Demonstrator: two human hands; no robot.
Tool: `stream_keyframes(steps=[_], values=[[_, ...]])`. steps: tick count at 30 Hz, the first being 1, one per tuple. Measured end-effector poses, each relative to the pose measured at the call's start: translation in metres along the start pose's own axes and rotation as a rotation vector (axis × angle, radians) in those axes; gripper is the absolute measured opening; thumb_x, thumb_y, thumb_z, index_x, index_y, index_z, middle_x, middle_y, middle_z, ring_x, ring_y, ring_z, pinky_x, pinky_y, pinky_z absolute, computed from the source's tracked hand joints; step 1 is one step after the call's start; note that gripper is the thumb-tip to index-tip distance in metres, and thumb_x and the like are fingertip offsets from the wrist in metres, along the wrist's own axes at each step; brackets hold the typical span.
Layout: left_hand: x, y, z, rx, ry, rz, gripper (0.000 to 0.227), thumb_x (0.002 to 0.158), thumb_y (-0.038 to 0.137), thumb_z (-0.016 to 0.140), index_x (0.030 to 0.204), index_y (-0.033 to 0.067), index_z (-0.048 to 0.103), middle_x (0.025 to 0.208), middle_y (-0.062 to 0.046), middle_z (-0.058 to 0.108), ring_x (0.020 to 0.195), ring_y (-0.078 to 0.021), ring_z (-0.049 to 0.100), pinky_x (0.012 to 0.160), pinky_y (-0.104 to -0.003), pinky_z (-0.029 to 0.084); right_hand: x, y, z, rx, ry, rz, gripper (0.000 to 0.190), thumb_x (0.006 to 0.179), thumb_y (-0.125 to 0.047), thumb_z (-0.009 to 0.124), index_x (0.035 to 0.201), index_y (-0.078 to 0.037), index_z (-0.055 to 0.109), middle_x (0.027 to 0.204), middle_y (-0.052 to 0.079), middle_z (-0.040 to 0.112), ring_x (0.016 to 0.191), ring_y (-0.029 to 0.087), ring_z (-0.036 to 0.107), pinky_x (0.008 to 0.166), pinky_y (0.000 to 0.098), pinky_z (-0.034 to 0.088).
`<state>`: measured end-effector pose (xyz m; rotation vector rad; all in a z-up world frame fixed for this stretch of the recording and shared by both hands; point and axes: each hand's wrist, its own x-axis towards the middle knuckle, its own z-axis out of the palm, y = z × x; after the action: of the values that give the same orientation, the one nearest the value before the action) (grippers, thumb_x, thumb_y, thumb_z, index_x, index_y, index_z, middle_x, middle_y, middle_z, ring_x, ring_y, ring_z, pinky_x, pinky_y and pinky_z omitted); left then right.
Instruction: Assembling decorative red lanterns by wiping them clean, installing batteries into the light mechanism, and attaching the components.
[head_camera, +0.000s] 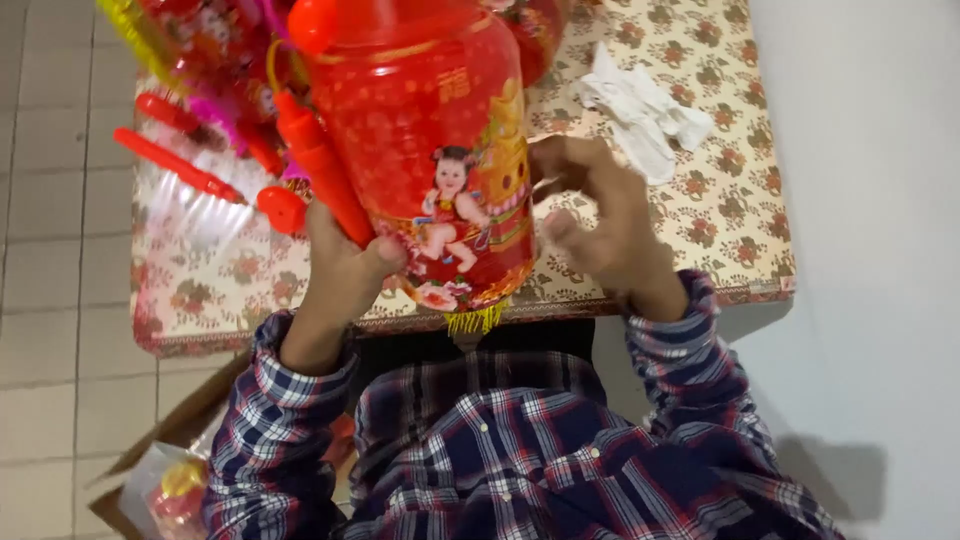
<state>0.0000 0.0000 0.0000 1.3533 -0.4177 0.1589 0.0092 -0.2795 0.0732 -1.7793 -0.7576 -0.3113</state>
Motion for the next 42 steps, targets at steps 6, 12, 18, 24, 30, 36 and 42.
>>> stream_keyframes(steps=[6, 12, 18, 24, 30, 36, 42], values=[[-0.038, 0.030, -0.034, 0.097, 0.227, 0.077, 0.050, 0.105, 0.035, 0.056, 0.144, 0.0055, 0.047, 0.132, -0.011, 0.061, 0.118, -0.0243, 0.060, 0.110, -0.049, 0.054, -0.012, -0.036, 0.063, 0.007, -0.166, 0.021, 0.086, 0.098, -0.056, 0.057, 0.157, 0.002, 0.034, 0.147, 0.025, 0.051, 0.118, 0.036, 0.065, 0.089, 0.0438, 0.060], [-0.160, 0.097, -0.078, 0.201, 0.365, 0.064, 0.086, 0.111, 0.024, 0.060, 0.175, 0.0326, 0.003, 0.192, -0.001, 0.009, 0.184, -0.0249, 0.023, 0.164, -0.054, 0.030, -0.027, -0.078, 0.148, 0.292, -0.395, 0.026, 0.062, 0.121, -0.047, 0.041, 0.167, -0.017, 0.012, 0.169, 0.017, 0.032, 0.147, 0.034, 0.062, 0.115, 0.0518, 0.076], [-0.258, 0.156, -0.128, 0.695, 0.307, 0.061, 0.053, 0.119, 0.041, 0.029, 0.166, 0.0195, 0.015, 0.165, -0.019, 0.029, 0.158, -0.0412, 0.041, 0.137, -0.054, 0.045, -0.076, -0.065, 0.246, 0.335, -0.649, -0.002, 0.099, 0.108, -0.022, 0.084, 0.168, -0.026, 0.005, 0.177, 0.007, 0.022, 0.157, 0.034, 0.060, 0.096, 0.0376, 0.070], [-0.354, 0.113, -0.160, 0.943, 0.710, -0.179, 0.051, 0.118, 0.044, 0.036, 0.134, -0.0045, 0.031, 0.126, -0.021, 0.031, 0.120, -0.0355, 0.040, 0.108, -0.049, 0.036, -0.098, -0.054, 0.365, 0.417, -0.987, 0.327, 0.103, 0.100, -0.039, 0.080, 0.163, -0.023, 0.000, 0.177, 0.004, -0.001, 0.150, 0.033, 0.062, 0.099, 0.0360, 0.077], [-0.451, 0.018, -0.194, 0.690, 0.788, -0.735, 0.069, 0.101, 0.031, 0.072, 0.136, 0.0033, 0.018, 0.140, -0.027, 0.042, 0.132, -0.0445, 0.055, 0.106, -0.054, 0.051, -0.179, 0.014, 0.496, 0.342, -1.207, 0.566, 0.103, 0.095, -0.016, 0.077, 0.156, -0.025, -0.005, 0.158, 0.028, 0.040, 0.115, 0.033, 0.079, 0.082, 0.0482, 0.075], [-0.488, -0.041, -0.214, 0.708, 0.790, -0.629, 0.073, 0.102, 0.031, 0.076, 0.141, 0.0003, 0.023, 0.145, -0.029, 0.049, 0.135, -0.0444, 0.054, 0.105, -0.055, 0.051, -0.237, 0.040, 0.554, -0.029, -1.207, 0.422, 0.113, 0.097, -0.021, 0.076, 0.157, -0.019, -0.020, 0.149, 0.036, 0.048, 0.106, 0.037, 0.080, 0.088, 0.0535, 0.066], [-0.516, -0.108, -0.229, 0.704, 0.701, -0.792, 0.073, 0.103, 0.034, 0.067, 0.147, -0.0032, 0.022, 0.145, -0.033, 0.050, 0.130, -0.0509, 0.054, 0.102, -0.060, 0.045, -0.261, 0.084, 0.571, -0.458, -1.259, -0.141, 0.105, 0.096, -0.027, 0.077, 0.161, -0.011, -0.004, 0.123, 0.028, 0.063, 0.089, 0.036, 0.071, 0.068, 0.0477, 0.062]])
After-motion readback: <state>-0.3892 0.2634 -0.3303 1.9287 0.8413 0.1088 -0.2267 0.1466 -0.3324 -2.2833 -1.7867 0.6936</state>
